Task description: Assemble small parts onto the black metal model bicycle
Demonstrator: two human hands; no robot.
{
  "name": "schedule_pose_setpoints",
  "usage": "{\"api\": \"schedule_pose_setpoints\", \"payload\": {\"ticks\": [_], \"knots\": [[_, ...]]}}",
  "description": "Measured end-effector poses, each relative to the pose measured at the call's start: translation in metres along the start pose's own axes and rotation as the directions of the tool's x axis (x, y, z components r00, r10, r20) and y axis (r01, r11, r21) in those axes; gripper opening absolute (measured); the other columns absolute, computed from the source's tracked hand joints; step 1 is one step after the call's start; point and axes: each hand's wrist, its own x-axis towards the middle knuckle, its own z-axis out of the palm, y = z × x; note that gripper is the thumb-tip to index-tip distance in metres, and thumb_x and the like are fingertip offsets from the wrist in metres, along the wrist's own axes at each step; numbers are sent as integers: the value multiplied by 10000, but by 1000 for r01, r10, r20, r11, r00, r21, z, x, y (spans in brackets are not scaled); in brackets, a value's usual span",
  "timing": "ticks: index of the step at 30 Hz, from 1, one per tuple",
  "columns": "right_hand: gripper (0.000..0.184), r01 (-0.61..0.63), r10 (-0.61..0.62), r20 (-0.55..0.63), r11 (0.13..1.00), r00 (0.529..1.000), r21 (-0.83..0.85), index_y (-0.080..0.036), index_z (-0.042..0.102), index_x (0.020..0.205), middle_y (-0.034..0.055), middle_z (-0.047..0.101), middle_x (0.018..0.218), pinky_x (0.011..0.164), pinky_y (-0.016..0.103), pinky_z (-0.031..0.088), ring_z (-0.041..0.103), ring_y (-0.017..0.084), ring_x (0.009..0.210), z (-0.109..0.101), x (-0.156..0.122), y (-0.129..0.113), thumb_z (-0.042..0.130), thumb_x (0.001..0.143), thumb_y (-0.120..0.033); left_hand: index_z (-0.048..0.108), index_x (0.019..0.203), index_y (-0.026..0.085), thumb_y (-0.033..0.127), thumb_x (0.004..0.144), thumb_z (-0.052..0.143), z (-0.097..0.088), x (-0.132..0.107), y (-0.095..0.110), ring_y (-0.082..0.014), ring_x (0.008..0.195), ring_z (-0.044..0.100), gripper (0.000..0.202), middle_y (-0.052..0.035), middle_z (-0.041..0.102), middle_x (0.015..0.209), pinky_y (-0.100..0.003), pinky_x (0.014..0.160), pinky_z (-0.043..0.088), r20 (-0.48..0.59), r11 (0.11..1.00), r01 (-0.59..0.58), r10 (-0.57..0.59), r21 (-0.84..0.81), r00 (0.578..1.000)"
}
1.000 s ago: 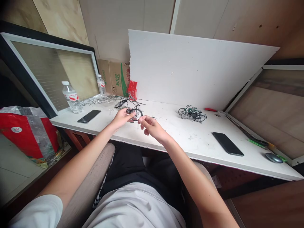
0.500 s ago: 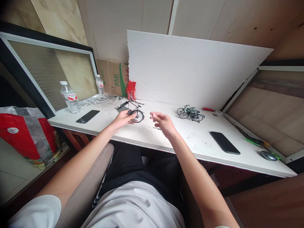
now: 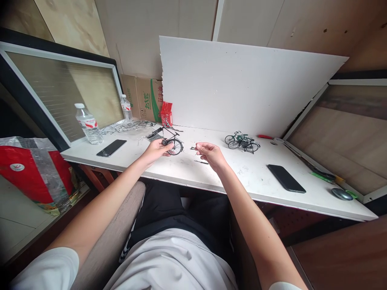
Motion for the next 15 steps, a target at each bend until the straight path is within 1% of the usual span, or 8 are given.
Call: {"api": "schedule_pose_setpoints", "payload": {"ticks": [2,4,7,10,12,15], "knots": [[565,6,-6,-1,1000,1000,-1,-188,796,865,42,763,947,630,235,456,662,115,759,1,0,-1,1068,549,-569,728,1066,137,622,710,975,3,-1,2,-222,852,807,651,-133,812,1059,-303,716,635,-10,1000,-12,12,2,1000],[571,19,-19,-10,1000,1000,-18,-190,805,895,51,785,956,644,244,489,705,131,763,3,-1,-2,1069,557,-567,718,1050,139,607,709,977,8,-3,4,-221,826,801,635,-128,811,1032,-301,696,633,-43,999,-51,51,12,998],[587,70,-72,-31,996,997,-58,-198,798,949,54,800,915,634,256,509,742,161,756,9,-6,-7,1066,578,-565,701,1053,158,570,731,968,17,-8,7,-217,774,790,587,-95,806,969,-300,671,630,-111,983,-166,173,76,979],[602,120,-123,-25,989,992,-82,-201,779,945,47,784,814,601,264,507,752,186,737,16,-13,-14,1069,571,-574,699,1081,173,531,779,942,25,-14,10,-223,746,792,527,-61,789,883,-300,669,628,-118,954,-250,271,168,955],[585,146,-147,1,985,989,-88,-198,773,893,47,770,763,589,272,514,746,193,721,20,-17,-17,1064,573,-591,700,1081,176,522,792,932,29,-18,11,-226,734,794,507,-55,784,857,-301,661,629,-109,947,-259,283,190,953],[540,178,-175,39,981,984,-80,-198,788,850,51,772,754,602,285,539,745,195,723,23,-21,-19,1055,599,-595,698,1080,174,539,789,930,33,-21,12,-229,727,790,522,-62,791,869,-317,652,648,-89,959,-229,246,165,965]]}}
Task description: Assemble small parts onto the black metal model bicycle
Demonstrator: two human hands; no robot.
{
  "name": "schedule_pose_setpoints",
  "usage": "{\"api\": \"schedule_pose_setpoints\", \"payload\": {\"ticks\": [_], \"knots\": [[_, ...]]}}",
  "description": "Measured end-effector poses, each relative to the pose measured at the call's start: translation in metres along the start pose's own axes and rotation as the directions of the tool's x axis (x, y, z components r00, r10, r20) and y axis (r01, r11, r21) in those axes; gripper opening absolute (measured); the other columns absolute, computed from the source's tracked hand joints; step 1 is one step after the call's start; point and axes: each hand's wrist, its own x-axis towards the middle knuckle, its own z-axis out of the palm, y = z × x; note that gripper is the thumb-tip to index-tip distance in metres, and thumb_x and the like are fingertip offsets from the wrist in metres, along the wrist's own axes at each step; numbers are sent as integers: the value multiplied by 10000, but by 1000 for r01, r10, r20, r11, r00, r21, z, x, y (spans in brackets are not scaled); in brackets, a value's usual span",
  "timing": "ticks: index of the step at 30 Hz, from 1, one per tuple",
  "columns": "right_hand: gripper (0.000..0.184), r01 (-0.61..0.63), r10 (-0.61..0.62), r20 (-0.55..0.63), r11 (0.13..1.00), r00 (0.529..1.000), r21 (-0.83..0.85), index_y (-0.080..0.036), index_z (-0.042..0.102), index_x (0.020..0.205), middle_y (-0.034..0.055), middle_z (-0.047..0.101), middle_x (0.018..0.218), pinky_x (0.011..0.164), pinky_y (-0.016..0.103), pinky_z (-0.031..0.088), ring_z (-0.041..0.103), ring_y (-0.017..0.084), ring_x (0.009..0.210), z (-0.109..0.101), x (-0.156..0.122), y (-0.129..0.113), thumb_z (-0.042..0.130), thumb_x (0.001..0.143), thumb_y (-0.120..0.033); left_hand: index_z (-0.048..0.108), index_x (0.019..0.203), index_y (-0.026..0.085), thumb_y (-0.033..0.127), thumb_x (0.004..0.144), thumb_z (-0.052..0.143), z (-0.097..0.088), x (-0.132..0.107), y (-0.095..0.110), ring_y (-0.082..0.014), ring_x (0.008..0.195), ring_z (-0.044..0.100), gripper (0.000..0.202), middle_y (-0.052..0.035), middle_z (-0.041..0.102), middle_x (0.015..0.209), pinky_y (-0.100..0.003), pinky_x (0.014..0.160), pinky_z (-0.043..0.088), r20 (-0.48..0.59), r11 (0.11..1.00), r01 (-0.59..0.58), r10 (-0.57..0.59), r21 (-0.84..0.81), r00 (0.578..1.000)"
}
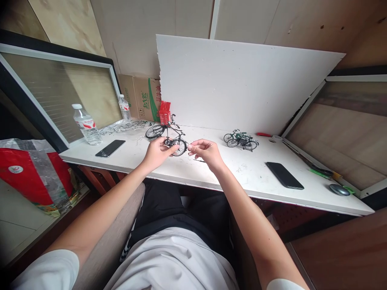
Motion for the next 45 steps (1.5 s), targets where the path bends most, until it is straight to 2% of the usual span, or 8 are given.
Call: {"api": "schedule_pose_setpoints", "payload": {"ticks": [4,10,17,25,33,41,45], "knots": [[498,18,-18,28,1000,999,-1,-204,825,909,59,795,787,669,312,584,762,207,771,-2,0,1,1040,651,-572,704,1058,161,564,742,958,3,-1,2,-229,752,786,571,-79,800,906,-340,661,677,39,996,59,-57,-73,998],[529,25,-26,24,998,999,57,-215,811,997,50,817,856,771,351,640,784,211,799,0,-2,1,1064,639,-511,716,1022,146,580,688,990,7,-4,7,-229,762,791,612,-80,799,891,-324,637,670,66,984,115,-107,-133,992],[530,42,-39,-31,995,999,87,-208,781,930,37,786,808,820,361,668,799,219,817,4,-5,-2,1070,625,-530,738,1003,137,578,718,972,10,-8,11,-231,756,800,575,-102,813,961,-305,621,642,111,988,103,-91,-111,990],[568,56,-55,-52,998,997,13,-202,764,882,50,777,798,822,393,685,791,228,791,9,-8,-7,1063,598,-592,762,932,146,564,746,959,10,-7,7,-207,737,767,498,-85,804,888,-301,631,632,98,996,53,-46,-73,994],[548,105,-105,-64,994,992,-1,-200,773,881,63,785,801,778,388,679,783,225,773,12,-10,-5,1055,626,-593,771,978,143,563,751,961,10,-7,2,-206,750,773,514,-100,819,938,-305,656,635,119,995,72,-64,-63,991],[566,148,-155,-113,986,981,-73,-212,747,897,78,799,848,714,375,671,790,247,804,13,-11,-6,1017,659,-650,744,1045,140,491,676,1017,12,-10,8,-266,911,813,578,-132,836,1065,-358,786,663,114,990,76,-63,-118,991],[617,146,-156,-119,986,981,-84,-221,725,950,87,814,888,628,333,643,797,253,826,14,-12,-8,1001,655,-688,722,1073,148,476,686,1012,13,-10,8,-256,848,809,585,-109,833,975,-358,771,654,77,991,81,-74,-102,994]]}}
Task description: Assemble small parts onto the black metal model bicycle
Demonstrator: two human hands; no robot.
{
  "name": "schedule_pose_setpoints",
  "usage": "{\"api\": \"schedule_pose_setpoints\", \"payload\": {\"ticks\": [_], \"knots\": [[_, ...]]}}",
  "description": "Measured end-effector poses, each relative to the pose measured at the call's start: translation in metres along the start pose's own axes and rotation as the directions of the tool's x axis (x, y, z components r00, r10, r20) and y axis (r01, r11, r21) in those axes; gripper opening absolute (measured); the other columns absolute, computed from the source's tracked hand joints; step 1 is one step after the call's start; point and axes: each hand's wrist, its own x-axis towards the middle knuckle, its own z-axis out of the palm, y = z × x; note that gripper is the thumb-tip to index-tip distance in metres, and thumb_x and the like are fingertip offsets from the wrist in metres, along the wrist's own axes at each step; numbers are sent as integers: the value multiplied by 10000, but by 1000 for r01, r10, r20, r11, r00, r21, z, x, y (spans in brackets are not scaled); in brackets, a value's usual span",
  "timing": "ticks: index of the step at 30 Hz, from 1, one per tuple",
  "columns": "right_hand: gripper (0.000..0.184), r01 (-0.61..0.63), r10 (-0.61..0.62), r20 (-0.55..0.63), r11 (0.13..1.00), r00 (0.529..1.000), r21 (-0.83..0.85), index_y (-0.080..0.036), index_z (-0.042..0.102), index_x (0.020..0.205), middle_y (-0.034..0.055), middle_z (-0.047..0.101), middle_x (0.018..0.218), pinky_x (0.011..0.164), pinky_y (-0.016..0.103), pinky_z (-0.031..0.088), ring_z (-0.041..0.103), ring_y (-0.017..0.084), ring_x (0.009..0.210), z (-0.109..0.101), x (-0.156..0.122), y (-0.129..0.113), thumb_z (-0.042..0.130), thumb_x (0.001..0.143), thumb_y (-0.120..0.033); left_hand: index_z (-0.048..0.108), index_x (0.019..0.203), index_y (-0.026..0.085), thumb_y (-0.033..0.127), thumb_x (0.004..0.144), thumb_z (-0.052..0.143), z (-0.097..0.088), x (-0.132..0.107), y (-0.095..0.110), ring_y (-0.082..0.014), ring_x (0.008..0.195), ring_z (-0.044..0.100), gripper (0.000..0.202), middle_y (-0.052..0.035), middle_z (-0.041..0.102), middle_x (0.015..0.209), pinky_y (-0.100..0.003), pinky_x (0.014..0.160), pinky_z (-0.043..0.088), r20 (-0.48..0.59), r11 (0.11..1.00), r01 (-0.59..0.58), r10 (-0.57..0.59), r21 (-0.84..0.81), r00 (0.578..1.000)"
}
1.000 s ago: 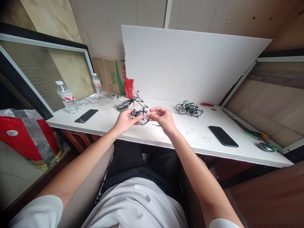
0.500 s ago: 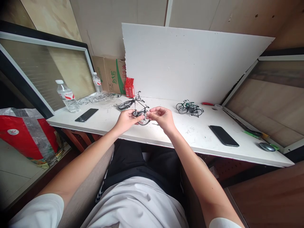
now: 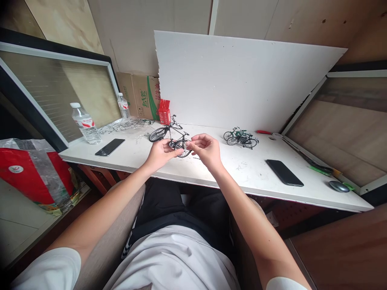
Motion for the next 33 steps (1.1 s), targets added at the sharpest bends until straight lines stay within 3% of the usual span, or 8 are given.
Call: {"api": "schedule_pose_setpoints", "payload": {"ticks": [7,13,20,33], "knots": [[709,-36,36,-4,999,999,-25,-239,655,1089,81,831,922,547,281,567,790,251,838,0,-1,-1,1002,651,-675,716,1121,165,480,724,991,-1,1,-3,-248,792,800,577,-63,811,852,-350,728,653,-21,1000,-1,1,31,1000],[679,-47,47,-4,998,999,-37,-234,654,1054,89,830,906,528,282,522,779,243,790,-1,-1,-2,1017,648,-641,702,1163,164,464,766,960,-2,1,-5,-239,828,801,561,-81,820,946,-345,758,649,-15,999,-14,15,39,1000],[723,-61,60,-17,997,998,-37,-245,648,1082,87,836,928,551,293,532,780,243,793,1,-2,-6,1025,619,-654,690,1118,169,456,752,957,2,-2,1,-241,889,795,536,-71,795,929,-352,828,652,-60,998,-51,52,21,997],[739,-81,81,8,997,997,-10,-249,658,1099,82,835,935,545,286,515,788,255,826,1,-2,-8,1039,594,-630,678,1099,170,401,754,926,4,-4,7,-200,849,762,484,-110,791,1084,-300,742,636,-78,994,-91,96,69,992]]}}
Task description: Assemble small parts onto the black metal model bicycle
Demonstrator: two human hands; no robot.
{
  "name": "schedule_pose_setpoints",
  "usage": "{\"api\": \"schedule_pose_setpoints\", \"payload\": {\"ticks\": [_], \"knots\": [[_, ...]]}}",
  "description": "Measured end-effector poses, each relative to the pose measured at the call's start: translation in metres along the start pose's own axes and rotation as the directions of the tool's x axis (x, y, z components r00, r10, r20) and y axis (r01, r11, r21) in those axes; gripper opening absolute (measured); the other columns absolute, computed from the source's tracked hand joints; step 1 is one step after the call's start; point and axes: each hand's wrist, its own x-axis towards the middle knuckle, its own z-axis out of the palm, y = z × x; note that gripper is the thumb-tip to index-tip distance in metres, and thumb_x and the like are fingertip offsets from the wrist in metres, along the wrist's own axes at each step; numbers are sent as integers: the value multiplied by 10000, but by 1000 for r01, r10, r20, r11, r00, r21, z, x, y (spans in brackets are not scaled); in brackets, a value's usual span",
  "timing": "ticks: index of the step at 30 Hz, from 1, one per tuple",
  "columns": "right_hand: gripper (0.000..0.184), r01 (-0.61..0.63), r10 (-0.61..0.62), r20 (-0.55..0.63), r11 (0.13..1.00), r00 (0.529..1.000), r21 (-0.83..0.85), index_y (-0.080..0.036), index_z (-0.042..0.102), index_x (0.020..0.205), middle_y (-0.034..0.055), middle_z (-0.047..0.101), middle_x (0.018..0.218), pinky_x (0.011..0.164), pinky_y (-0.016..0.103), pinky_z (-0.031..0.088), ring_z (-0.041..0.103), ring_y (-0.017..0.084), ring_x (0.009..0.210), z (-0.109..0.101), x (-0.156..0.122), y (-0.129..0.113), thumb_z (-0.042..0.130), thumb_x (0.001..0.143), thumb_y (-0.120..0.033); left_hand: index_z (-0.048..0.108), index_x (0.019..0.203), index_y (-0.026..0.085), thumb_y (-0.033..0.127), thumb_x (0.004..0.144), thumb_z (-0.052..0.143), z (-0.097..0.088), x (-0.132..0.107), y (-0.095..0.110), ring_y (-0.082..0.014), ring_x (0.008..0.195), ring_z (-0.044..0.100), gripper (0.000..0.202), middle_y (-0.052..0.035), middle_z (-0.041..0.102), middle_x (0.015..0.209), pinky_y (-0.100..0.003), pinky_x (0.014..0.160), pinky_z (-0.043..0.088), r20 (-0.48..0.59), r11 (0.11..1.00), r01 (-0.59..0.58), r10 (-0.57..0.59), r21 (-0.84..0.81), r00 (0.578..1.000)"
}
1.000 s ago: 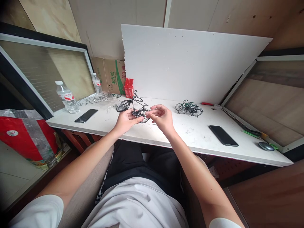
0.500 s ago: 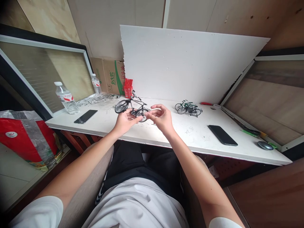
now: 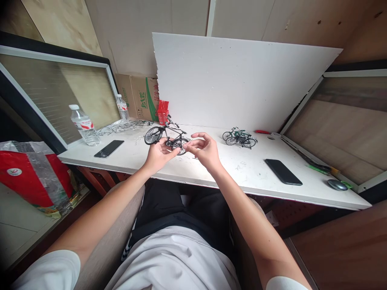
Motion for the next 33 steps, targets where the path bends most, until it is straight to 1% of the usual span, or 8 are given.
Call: {"api": "schedule_pose_setpoints", "payload": {"ticks": [5,10,13,18,24,29,33], "knots": [[738,19,-18,31,1000,999,-13,-228,702,1092,89,831,884,566,305,536,782,253,791,-2,0,0,1023,601,-676,660,1116,181,404,750,923,1,-2,0,-189,817,746,503,-104,774,1095,-287,692,612,4,999,-27,27,26,1000],[776,17,-15,34,999,999,-47,-198,741,1123,99,825,857,575,311,551,773,251,767,-2,-2,-2,1009,603,-707,642,1098,179,336,761,904,1,-4,-1,-158,799,733,454,-117,758,1172,-267,691,611,-10,997,-76,76,33,997],[789,19,-16,50,998,999,-58,-182,750,1123,100,821,855,577,299,550,772,243,768,-2,-2,-4,999,606,-723,643,1071,180,301,758,902,1,-4,-2,-139,772,725,424,-115,754,1190,-247,666,604,-18,994,-104,105,35,994],[780,19,-16,60,998,998,-60,-163,773,1115,93,814,845,603,303,569,751,218,734,-2,-2,-4,1007,604,-705,648,1049,181,276,748,909,2,-3,-5,-130,746,717,410,-109,760,1159,-232,638,597,-32,990,-134,135,40,990],[707,62,-61,32,998,998,-26,-186,764,1064,77,810,826,636,324,600,727,198,677,-1,0,2,1038,602,-646,655,1079,187,281,771,880,2,-3,-8,-130,733,717,392,-99,764,1140,-245,653,608,-36,983,-181,182,31,983],[721,80,-80,6,997,997,-6,-197,731,1106,75,818,842,637,324,608,716,187,665,1,0,5,1040,620,-631,656,1068,188,307,765,888,3,-4,-8,-135,735,717,400,-100,768,1140,-256,664,612,-45,984,-177,178,26,983],[725,80,-80,-1,997,997,-7,-169,777,1083,91,814,851,659,353,628,719,197,674,3,-2,1,1025,618,-666,659,1069,185,326,757,903,3,-4,-7,-138,742,720,420,-106,768,1146,-253,660,607,-56,986,-163,164,29,985]]}}
